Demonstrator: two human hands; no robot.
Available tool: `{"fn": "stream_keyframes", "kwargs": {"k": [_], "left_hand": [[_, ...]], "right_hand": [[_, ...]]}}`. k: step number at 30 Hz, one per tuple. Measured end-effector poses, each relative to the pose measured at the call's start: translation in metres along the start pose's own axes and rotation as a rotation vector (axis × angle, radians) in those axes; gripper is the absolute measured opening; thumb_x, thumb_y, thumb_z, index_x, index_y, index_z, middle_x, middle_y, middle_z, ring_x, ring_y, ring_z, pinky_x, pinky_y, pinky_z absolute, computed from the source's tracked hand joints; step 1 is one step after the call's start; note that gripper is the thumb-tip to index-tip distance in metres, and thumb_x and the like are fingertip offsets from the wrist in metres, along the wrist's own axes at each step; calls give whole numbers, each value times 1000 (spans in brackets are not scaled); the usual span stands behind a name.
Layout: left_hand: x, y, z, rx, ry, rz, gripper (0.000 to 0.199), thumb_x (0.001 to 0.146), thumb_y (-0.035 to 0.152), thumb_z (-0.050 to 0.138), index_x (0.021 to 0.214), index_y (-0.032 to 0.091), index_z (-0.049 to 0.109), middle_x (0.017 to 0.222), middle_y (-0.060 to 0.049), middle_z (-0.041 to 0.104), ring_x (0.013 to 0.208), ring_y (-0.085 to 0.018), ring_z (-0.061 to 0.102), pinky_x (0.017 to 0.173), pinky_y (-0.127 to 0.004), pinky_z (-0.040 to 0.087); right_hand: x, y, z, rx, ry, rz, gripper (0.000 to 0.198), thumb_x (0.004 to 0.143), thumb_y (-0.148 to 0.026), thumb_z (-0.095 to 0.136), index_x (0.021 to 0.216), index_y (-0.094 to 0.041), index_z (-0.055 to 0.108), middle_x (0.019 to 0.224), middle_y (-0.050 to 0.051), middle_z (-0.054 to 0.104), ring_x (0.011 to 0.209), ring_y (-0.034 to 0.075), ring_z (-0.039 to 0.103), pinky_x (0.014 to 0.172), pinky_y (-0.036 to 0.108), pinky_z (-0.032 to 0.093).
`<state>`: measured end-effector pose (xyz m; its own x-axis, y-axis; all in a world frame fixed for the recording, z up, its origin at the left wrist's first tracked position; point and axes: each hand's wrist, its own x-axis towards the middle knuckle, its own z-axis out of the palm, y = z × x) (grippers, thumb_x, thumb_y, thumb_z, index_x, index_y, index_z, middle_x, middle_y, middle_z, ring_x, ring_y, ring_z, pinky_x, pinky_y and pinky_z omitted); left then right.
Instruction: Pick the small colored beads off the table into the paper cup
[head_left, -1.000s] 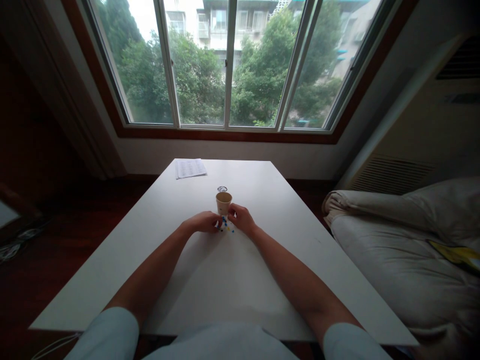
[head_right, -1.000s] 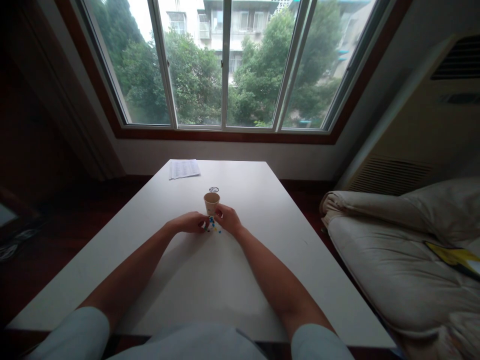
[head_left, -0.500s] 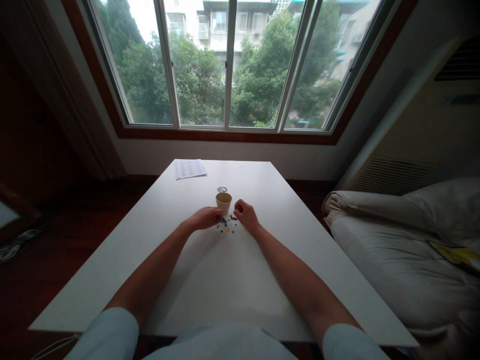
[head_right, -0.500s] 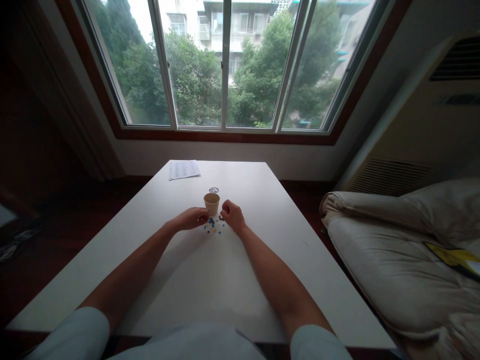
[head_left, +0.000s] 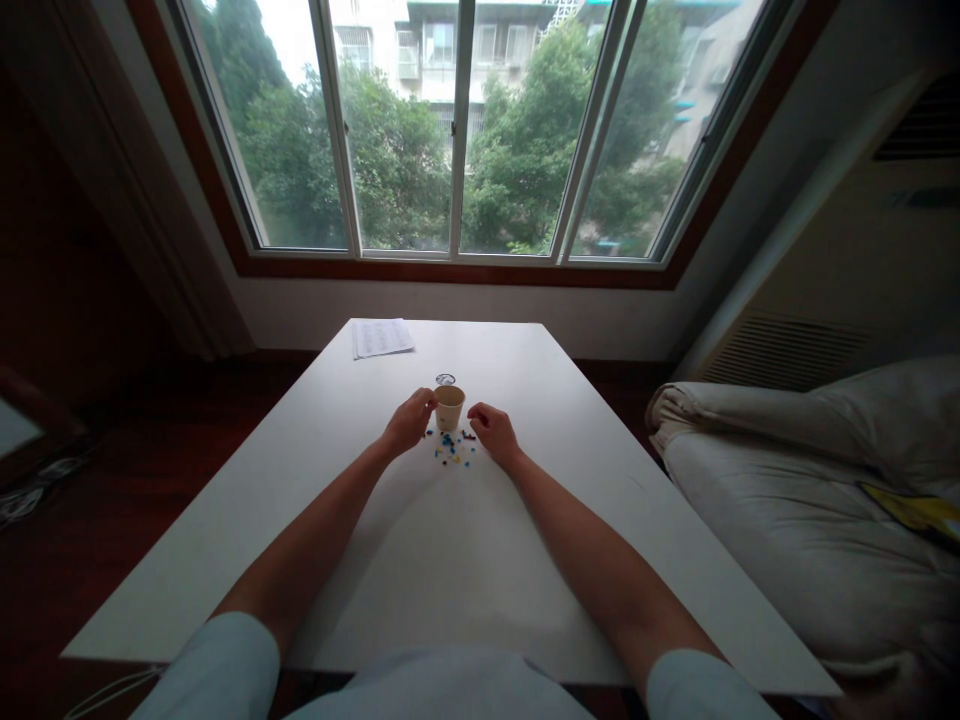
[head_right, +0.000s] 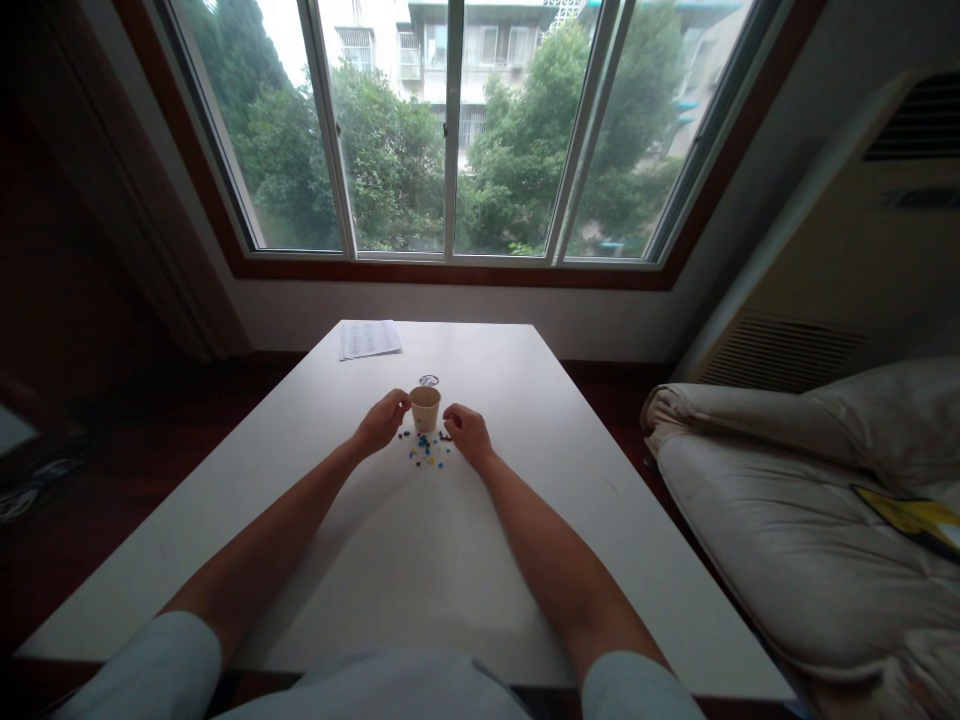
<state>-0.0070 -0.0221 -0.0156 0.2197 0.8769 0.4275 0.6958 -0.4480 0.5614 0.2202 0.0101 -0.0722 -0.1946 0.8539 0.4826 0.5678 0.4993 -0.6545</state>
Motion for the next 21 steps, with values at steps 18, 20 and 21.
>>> {"fn": "stream_keyframes", "kwargs": {"k": [18,20,21], "left_hand": [[-4,-3,20,-530,239,-135,26,83,17,52,102,18,70,68,2,60,56,-10,49,57,-22,40],[-2,-2,18,-656,242,-175,30,81,18,53,105,18,70,76,1,66,57,-9,51,56,-22,42],[-1,-1,17,-717,238,-183,32,80,18,54,108,17,70,86,-2,70,58,-8,52,57,-23,44]], "right_hand": [[-1,0,8,85,18,-19,22,82,-22,48,89,-19,69,68,-2,58,61,13,46,60,23,38],[-1,1,8,75,12,-17,22,82,-22,48,90,-19,69,68,-2,58,62,13,46,61,23,38],[-1,1,8,69,10,-16,22,83,-22,48,90,-19,69,69,-1,58,62,13,46,61,23,38]]}}
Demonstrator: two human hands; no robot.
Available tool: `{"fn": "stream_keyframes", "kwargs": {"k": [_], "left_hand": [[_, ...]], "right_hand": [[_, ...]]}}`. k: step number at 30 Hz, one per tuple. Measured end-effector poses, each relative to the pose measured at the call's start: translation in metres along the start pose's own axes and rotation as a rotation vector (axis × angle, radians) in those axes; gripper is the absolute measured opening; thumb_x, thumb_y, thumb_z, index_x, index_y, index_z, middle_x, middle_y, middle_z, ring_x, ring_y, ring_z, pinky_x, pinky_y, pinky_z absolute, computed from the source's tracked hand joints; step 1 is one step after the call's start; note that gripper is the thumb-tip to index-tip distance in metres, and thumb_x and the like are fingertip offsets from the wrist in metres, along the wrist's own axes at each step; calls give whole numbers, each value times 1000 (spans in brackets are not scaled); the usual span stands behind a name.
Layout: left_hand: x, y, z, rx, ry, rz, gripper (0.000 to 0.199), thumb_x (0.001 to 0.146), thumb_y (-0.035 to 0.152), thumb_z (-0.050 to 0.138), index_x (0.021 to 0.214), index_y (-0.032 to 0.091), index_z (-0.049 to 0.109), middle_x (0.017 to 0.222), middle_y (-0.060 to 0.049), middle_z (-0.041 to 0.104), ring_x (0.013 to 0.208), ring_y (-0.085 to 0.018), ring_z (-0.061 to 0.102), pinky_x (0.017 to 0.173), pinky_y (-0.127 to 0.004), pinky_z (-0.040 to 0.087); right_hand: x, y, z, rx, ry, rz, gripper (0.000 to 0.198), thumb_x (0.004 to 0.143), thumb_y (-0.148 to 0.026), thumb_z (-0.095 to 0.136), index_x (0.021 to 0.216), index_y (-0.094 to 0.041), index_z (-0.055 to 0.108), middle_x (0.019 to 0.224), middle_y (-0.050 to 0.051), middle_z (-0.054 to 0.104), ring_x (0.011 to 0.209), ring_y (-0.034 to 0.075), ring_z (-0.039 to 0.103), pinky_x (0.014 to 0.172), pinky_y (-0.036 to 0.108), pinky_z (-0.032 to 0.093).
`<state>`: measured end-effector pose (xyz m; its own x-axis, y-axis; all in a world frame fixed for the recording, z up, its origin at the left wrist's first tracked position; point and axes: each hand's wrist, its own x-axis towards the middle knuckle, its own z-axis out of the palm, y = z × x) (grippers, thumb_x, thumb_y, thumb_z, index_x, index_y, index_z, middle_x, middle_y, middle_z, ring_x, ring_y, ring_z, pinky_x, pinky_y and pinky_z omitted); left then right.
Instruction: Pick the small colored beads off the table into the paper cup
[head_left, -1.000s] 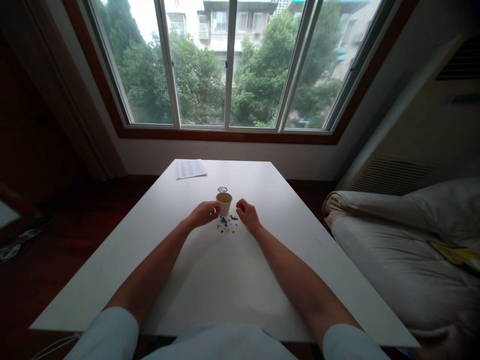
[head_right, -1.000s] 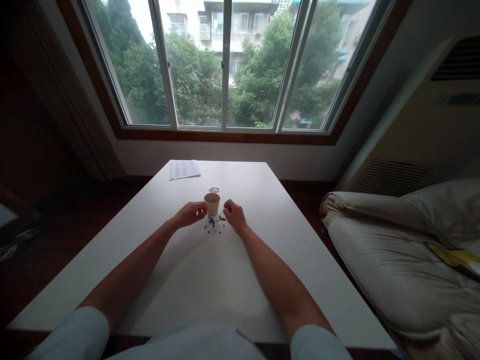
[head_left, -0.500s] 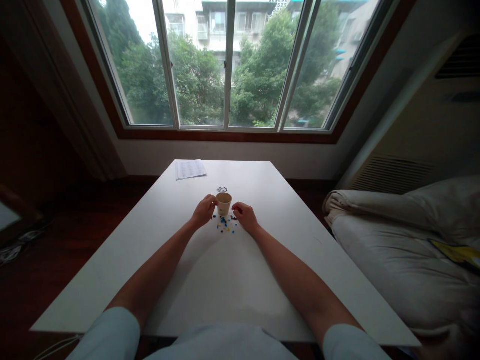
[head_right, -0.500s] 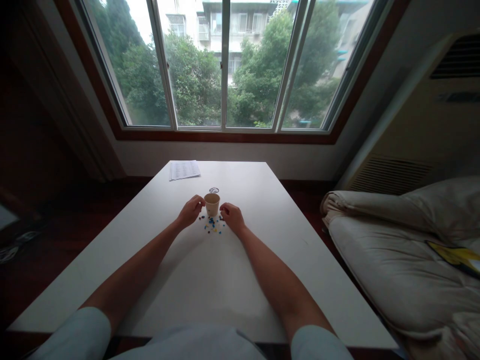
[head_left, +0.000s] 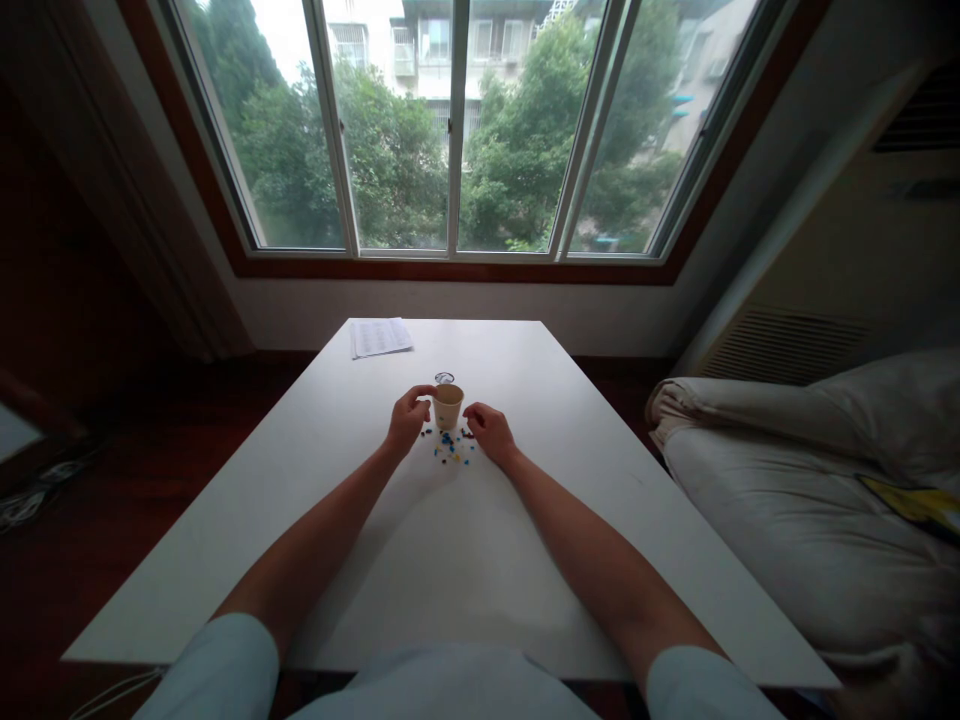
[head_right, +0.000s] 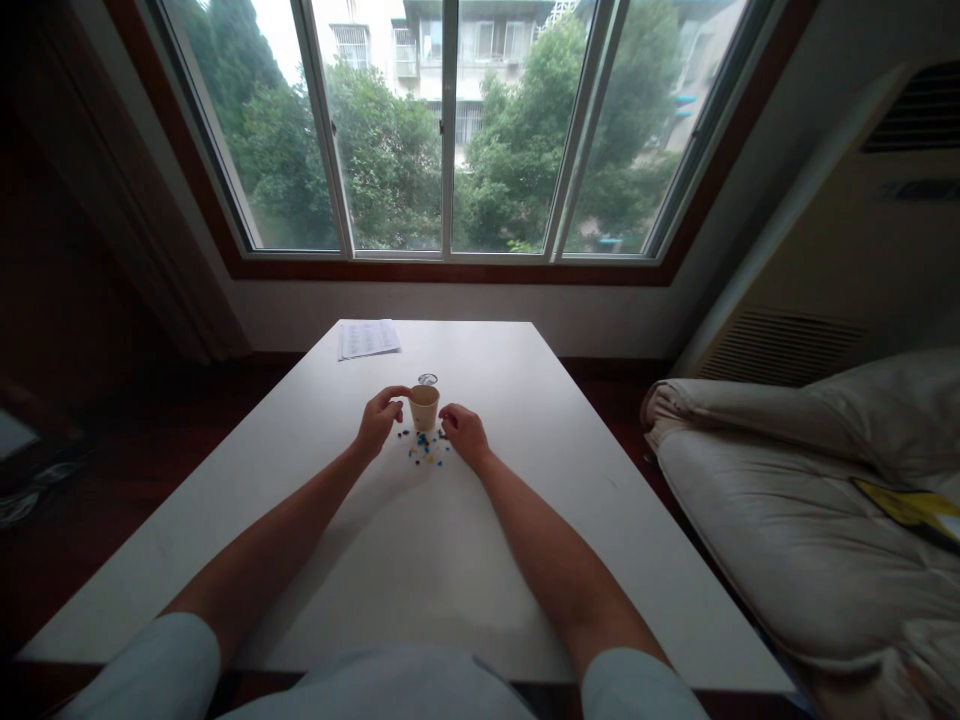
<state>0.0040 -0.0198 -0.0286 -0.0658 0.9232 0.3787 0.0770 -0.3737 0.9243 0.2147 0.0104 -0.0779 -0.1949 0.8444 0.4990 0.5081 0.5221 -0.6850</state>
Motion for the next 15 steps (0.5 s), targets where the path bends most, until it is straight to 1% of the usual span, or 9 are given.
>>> {"fn": "stream_keyframes", "kwargs": {"k": [2,4,7,10,15], "left_hand": [[1,2,1,-96,-11,-35,37,78,19,55,113,17,69,110,-6,71,58,-7,52,58,-23,46],[3,4,3,-170,-23,-84,42,77,19,58,118,16,67,122,-8,69,56,-5,51,57,-23,48],[5,7,6,-294,-50,-182,49,75,19,60,124,15,65,123,-10,69,51,-3,46,53,-23,48],[6,12,7,-416,-84,-278,52,74,18,62,126,13,62,123,-11,69,50,-2,43,53,-23,51],[5,22,7,-479,-120,-359,55,76,20,67,130,13,60,128,-11,67,49,-1,42,53,-24,54]], "right_hand": [[0,1,0,-14,-3,1,22,83,-23,48,90,-19,69,69,-1,58,63,13,46,62,23,38],[0,2,0,-24,-6,-1,22,83,-23,48,90,-19,68,69,-2,58,62,13,46,62,23,38],[-1,2,-1,-28,-10,-11,22,83,-22,47,91,-19,68,69,-2,58,62,13,46,62,23,37],[-1,2,-1,-32,-12,-17,22,83,-22,47,90,-19,68,70,-2,59,62,13,47,62,23,37],[-1,1,-1,-26,-9,5,22,82,-23,48,90,-19,68,70,-1,59,62,13,48,61,23,38]]}}
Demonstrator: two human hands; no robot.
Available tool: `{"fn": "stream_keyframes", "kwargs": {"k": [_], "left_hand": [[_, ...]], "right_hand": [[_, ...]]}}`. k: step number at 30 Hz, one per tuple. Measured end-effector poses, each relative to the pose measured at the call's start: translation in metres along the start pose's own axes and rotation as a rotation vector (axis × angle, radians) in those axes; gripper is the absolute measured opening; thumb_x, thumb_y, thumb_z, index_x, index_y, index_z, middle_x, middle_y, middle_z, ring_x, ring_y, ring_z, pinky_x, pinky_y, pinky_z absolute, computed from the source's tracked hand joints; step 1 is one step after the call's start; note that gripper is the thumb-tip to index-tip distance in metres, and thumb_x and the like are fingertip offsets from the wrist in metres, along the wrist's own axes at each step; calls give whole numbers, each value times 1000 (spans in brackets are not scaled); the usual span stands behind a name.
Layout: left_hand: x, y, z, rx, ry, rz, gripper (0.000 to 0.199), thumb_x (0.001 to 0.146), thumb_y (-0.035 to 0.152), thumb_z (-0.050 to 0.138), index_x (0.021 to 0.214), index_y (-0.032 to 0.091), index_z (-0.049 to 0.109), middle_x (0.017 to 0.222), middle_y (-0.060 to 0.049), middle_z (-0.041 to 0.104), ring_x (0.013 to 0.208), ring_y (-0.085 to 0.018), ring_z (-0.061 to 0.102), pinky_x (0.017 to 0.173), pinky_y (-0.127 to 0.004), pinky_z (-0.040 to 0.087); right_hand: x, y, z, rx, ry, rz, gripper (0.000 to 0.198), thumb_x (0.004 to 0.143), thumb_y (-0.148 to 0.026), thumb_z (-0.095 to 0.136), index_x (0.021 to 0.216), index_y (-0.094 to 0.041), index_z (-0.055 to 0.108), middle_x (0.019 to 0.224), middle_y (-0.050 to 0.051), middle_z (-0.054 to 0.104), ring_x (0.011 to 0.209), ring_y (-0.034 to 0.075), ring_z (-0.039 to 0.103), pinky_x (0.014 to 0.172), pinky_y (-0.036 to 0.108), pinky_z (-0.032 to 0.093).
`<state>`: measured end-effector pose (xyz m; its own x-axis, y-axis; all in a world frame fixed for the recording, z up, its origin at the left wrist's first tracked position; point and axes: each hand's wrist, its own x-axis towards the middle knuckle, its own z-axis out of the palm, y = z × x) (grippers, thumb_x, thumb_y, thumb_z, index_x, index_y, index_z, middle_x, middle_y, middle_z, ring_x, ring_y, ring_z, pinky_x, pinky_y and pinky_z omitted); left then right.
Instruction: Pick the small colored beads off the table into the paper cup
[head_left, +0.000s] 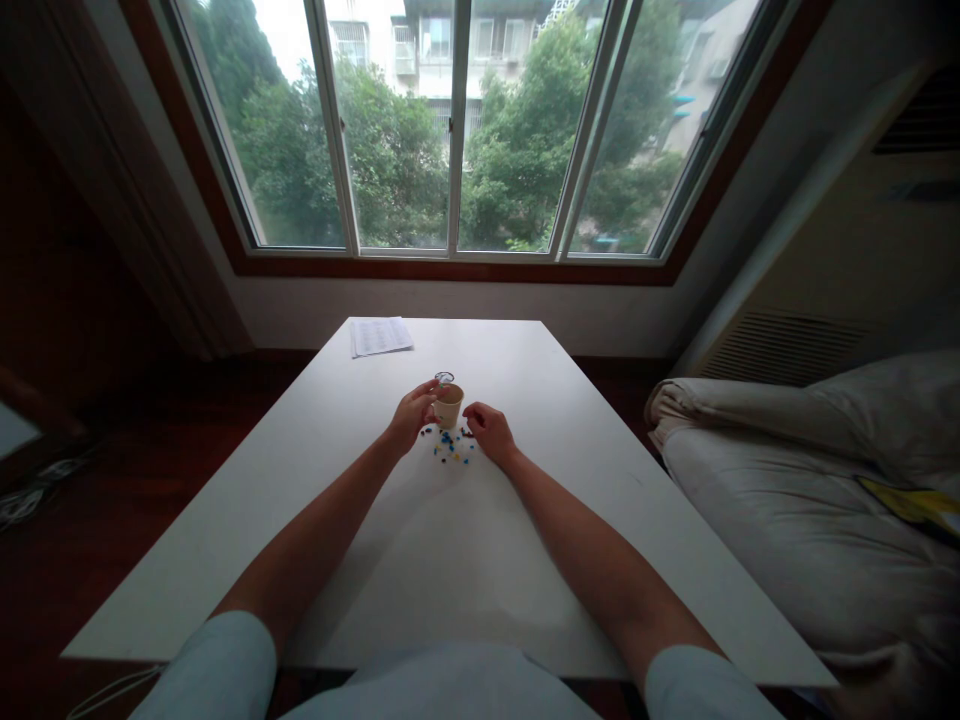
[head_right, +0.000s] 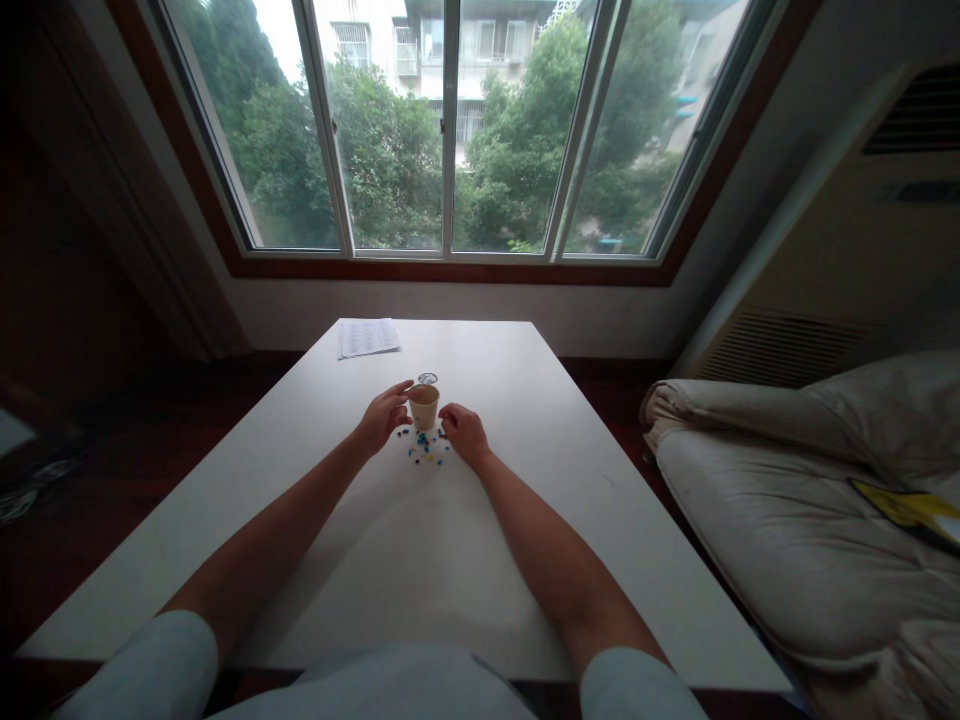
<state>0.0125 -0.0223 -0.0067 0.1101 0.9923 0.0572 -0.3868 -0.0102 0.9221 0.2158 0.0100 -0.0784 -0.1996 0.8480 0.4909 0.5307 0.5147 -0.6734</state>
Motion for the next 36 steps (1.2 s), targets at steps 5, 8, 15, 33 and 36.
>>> {"fn": "stream_keyframes", "kwargs": {"k": [5,8,15,33,36], "left_hand": [[-1,1,-2,-3,2,-2,56,76,21,70,131,14,61,129,-10,66,51,-1,44,55,-25,57],[0,1,-4,3,1,1,53,77,22,71,128,14,63,128,-10,67,51,-1,44,57,-26,58],[1,1,-4,45,21,20,45,76,22,68,121,15,67,124,-10,68,51,-1,43,61,-27,59],[14,-4,-23,211,228,72,35,72,25,63,105,17,69,96,-4,68,50,-2,39,64,-26,50],[14,-3,-24,243,212,57,34,72,25,62,104,17,70,93,-4,68,50,-3,38,65,-27,50]], "right_hand": [[1,0,-2,-2,51,-16,23,82,-23,48,90,-19,69,69,-1,60,61,14,49,62,24,39],[3,1,-4,12,101,-13,25,83,-24,47,90,-19,70,70,0,62,62,15,51,63,25,41],[8,-7,-10,108,200,-5,25,82,-27,49,93,-20,71,81,3,70,68,16,58,67,28,48],[22,-53,-11,704,-109,186,47,85,-42,60,127,-21,61,111,7,72,61,11,64,48,22,46],[23,-53,-13,726,-125,178,48,85,-42,61,128,-22,60,110,7,72,61,11,64,50,23,47]]}}
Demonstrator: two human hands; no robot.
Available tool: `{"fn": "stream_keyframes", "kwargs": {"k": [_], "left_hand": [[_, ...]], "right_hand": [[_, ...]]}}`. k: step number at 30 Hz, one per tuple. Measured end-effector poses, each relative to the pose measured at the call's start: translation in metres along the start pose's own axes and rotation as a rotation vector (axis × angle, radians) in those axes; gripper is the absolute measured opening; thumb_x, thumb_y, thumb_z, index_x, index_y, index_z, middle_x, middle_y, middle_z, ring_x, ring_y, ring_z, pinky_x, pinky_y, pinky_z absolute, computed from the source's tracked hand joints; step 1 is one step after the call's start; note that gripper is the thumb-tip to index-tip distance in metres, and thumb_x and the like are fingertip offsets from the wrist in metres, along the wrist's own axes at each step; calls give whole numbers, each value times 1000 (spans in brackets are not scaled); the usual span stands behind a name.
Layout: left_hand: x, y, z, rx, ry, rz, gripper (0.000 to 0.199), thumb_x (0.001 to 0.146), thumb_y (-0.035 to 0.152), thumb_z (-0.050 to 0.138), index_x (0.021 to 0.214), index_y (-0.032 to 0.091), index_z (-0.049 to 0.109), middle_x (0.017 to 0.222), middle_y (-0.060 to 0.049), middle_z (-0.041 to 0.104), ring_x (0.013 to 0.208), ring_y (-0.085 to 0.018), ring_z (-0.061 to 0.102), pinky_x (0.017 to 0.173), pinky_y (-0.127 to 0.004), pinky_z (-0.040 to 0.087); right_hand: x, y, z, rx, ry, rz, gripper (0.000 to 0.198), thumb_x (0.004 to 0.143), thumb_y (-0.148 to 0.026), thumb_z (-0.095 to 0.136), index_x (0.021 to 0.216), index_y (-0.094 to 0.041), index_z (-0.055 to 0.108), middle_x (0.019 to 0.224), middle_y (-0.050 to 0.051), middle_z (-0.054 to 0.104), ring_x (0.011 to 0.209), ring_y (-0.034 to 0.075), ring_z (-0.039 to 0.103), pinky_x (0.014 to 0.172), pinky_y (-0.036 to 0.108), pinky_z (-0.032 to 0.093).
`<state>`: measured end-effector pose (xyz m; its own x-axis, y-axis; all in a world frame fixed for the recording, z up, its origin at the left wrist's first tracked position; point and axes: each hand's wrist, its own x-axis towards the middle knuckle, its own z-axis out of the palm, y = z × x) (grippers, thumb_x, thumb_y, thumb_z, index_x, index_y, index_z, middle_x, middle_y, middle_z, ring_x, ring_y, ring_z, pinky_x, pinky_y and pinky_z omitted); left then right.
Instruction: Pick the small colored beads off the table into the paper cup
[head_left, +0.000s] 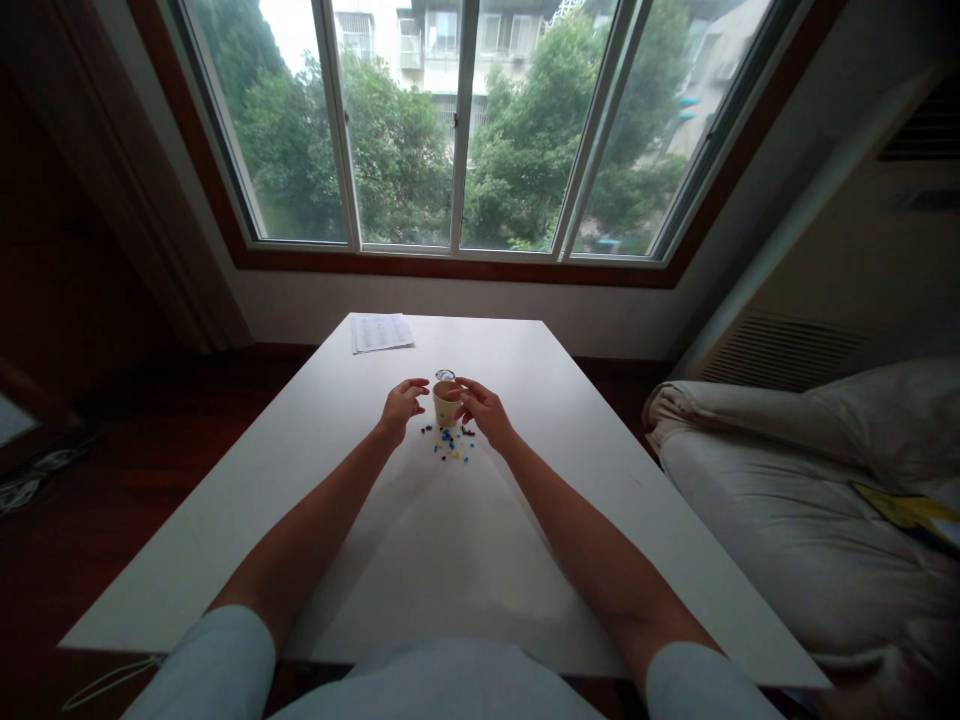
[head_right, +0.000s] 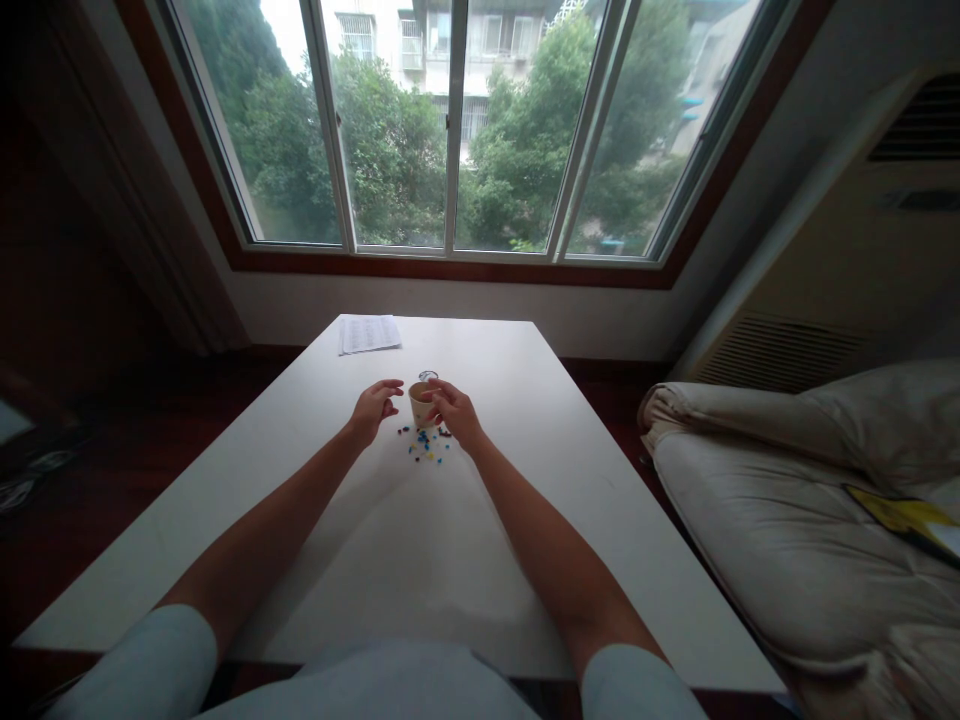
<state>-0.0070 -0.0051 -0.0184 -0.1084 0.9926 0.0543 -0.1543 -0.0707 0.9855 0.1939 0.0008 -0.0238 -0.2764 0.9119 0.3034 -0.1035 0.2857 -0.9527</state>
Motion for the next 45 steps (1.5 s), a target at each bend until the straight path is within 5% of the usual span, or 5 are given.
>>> {"fn": "stream_keyframes", "kwargs": {"k": [3,7,14,23,45], "left_hand": [[-2,3,-1,129,-32,43,29,75,26,59,100,18,72,87,-3,68,54,-7,43,64,-26,48],[-13,7,0,660,-117,332,19,81,31,59,89,20,73,79,-4,67,69,-16,53,66,-27,41],[-22,-4,0,1235,-417,396,12,81,29,62,78,24,73,81,-6,70,77,-20,61,67,-28,36],[-21,-9,-4,1231,-619,413,10,72,26,69,80,26,75,76,-3,71,71,-19,61,64,-26,37],[-16,-24,-7,1195,-594,385,17,74,25,64,85,25,76,75,-3,70,65,-17,59,62,-26,36]], "right_hand": [[1,-2,-3,-30,-1,-36,36,85,-39,61,114,-19,66,99,5,73,63,12,63,54,24,47],[1,-6,-8,-200,-58,-35,24,85,-38,58,93,-18,68,73,0,65,60,12,57,55,24,44],[-9,-8,-17,-831,-489,-33,9,76,-26,69,70,-20,67,61,-5,58,57,10,47,55,23,31],[-12,4,-16,-872,-622,33,12,66,-23,80,74,-23,71,63,-5,61,57,11,50,55,22,31],[-11,15,-21,-994,-561,-2,15,67,-11,66,75,-23,71,70,-1,65,61,13,52,57,24,31]]}}
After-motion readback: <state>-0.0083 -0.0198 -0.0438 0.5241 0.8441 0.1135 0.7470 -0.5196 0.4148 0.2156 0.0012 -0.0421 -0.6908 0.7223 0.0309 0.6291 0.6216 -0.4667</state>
